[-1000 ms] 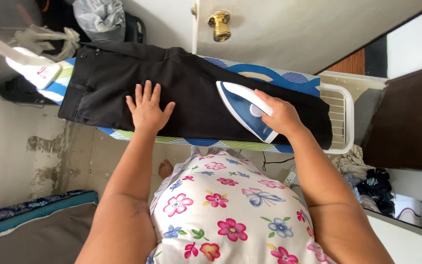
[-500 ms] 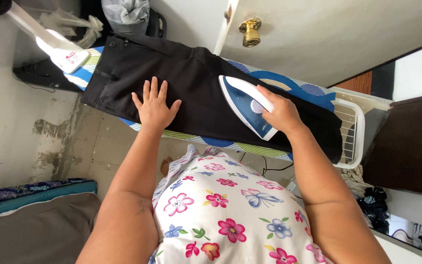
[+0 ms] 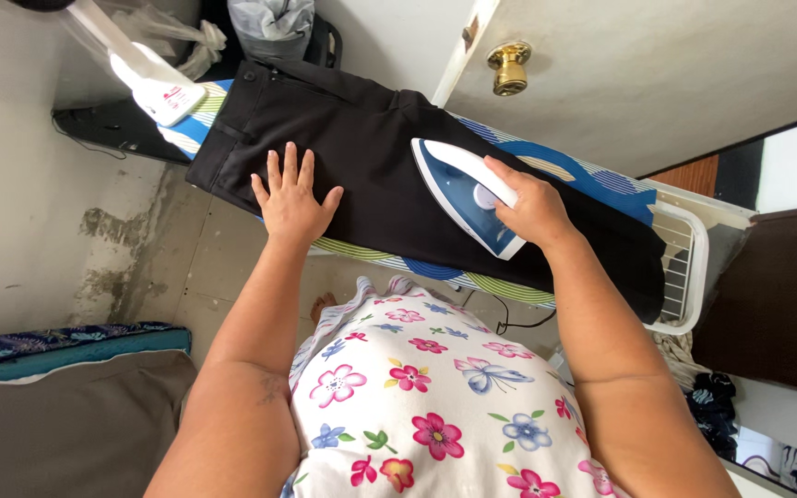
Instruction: The person irons a pair of black trousers on an ironing board. They plug in the iron, place the trousers on the board, and systematically iron both legs and the waist area, adjusting the garment as needed.
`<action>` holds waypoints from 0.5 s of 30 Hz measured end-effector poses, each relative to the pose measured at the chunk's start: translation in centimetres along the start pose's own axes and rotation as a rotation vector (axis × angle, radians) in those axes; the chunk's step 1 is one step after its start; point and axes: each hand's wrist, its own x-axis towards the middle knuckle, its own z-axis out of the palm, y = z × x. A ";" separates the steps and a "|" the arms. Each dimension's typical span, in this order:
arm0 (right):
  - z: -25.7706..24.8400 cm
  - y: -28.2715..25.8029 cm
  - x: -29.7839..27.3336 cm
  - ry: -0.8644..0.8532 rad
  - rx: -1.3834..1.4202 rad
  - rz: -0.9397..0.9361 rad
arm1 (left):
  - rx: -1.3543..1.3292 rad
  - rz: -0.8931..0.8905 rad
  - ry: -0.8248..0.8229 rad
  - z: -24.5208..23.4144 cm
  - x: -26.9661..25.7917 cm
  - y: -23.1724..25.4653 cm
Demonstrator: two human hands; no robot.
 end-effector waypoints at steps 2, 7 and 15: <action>0.3 -0.4 0.3 -0.010 0.004 -0.011 | -0.005 -0.008 -0.001 -0.2 -0.1 -0.4; 0.8 -1.3 1.2 -0.020 0.000 -0.068 | -0.023 -0.029 -0.005 -0.3 -0.3 -1.5; 2.0 -2.8 2.8 -0.065 -0.007 -0.085 | -0.051 -0.034 0.027 -0.1 -0.4 -3.1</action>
